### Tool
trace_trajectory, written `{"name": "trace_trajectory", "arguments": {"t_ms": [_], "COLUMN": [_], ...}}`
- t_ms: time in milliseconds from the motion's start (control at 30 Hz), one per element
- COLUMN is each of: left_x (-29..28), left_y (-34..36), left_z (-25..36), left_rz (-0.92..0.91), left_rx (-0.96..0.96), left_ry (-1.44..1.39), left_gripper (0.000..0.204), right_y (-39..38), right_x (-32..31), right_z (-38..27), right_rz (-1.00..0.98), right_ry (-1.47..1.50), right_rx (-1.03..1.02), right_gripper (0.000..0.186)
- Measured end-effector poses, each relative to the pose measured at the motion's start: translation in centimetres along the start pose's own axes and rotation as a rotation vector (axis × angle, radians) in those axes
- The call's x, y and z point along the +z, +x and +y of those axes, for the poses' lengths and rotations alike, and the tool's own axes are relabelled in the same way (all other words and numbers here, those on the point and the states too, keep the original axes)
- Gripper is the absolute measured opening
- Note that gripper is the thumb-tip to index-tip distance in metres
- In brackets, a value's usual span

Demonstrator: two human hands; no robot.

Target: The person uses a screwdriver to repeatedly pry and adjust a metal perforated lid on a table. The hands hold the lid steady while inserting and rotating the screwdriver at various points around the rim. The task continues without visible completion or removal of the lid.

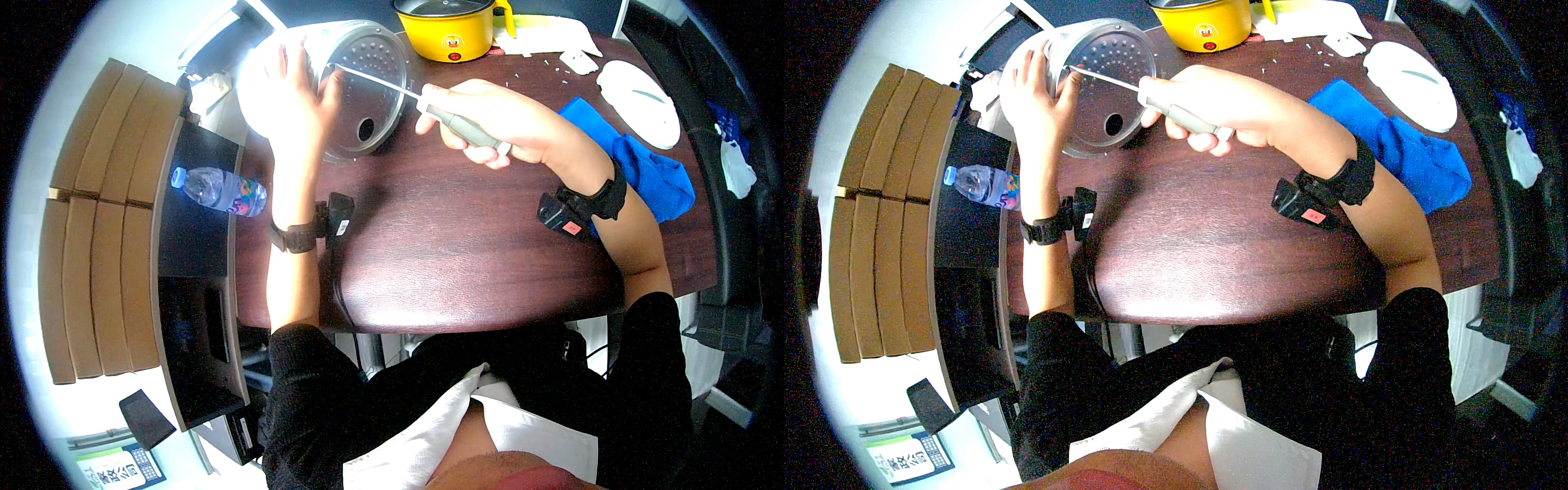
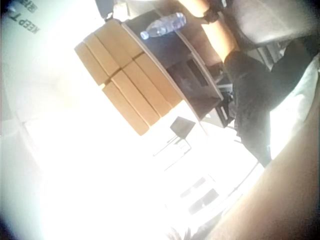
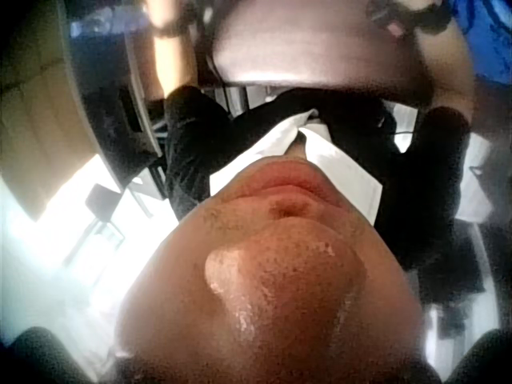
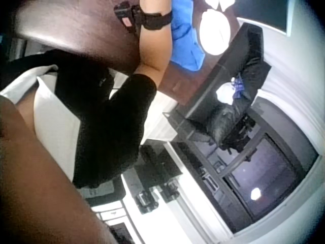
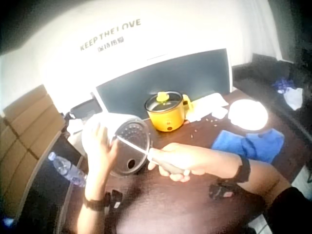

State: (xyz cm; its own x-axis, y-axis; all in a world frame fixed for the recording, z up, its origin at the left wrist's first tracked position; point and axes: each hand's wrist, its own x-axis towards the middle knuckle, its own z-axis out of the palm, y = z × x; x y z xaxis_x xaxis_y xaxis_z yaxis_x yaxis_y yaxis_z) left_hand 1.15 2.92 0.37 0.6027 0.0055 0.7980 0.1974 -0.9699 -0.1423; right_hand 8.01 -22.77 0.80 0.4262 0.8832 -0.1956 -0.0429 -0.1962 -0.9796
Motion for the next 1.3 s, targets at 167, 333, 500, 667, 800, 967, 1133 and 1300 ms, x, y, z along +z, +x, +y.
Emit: {"name": "trace_trajectory", "arguments": {"t_ms": [167,333,500,667,800,967,1133,1300], "left_x": [0.3,0.0,-0.2,-0.1,-0.3,0.0,0.0,0.0], "left_y": [0.0,0.1,0.0,0.1,0.2,-0.1,-0.1,-0.1], "left_z": [0.0,0.2,0.3,0.4,0.5,0.2,0.3,0.3], "left_rz": [0.018,0.027,0.02,0.01,0.01,0.021,0.012,0.02], "left_rx": [0.009,0.009,-0.005,-0.013,-0.012,0.002,-0.001,0.002], "left_ry": [-0.039,-0.029,-0.02,-0.052,-0.039,-0.044,-0.034,-0.033], "left_gripper": [0.062,0.062,0.062,0.061,0.06,0.061,0.062,0.062], "right_y": [1.8,1.6,-0.5,-1.0,-0.7,-0.5,-0.4,-0.4], "right_x": [-0.5,-0.9,0.2,0.8,0.7,1.2,1.2,1.5], "right_z": [2.4,2.7,-0.7,-0.4,0.2,0.4,0.6,0.4], "right_rz": [0.793,0.847,0.295,0.173,0.112,0.098,0.075,0.116], "right_ry": [-1.141,-1.178,-0.531,-0.142,0.039,0.076,0.085,0.062], "right_rx": [-0.862,-0.846,-0.096,-0.087,-0.087,-0.065,-0.056,-0.042], "right_gripper": [0.028,0.026,0.037,0.043,0.045,0.045,0.045,0.045]}}
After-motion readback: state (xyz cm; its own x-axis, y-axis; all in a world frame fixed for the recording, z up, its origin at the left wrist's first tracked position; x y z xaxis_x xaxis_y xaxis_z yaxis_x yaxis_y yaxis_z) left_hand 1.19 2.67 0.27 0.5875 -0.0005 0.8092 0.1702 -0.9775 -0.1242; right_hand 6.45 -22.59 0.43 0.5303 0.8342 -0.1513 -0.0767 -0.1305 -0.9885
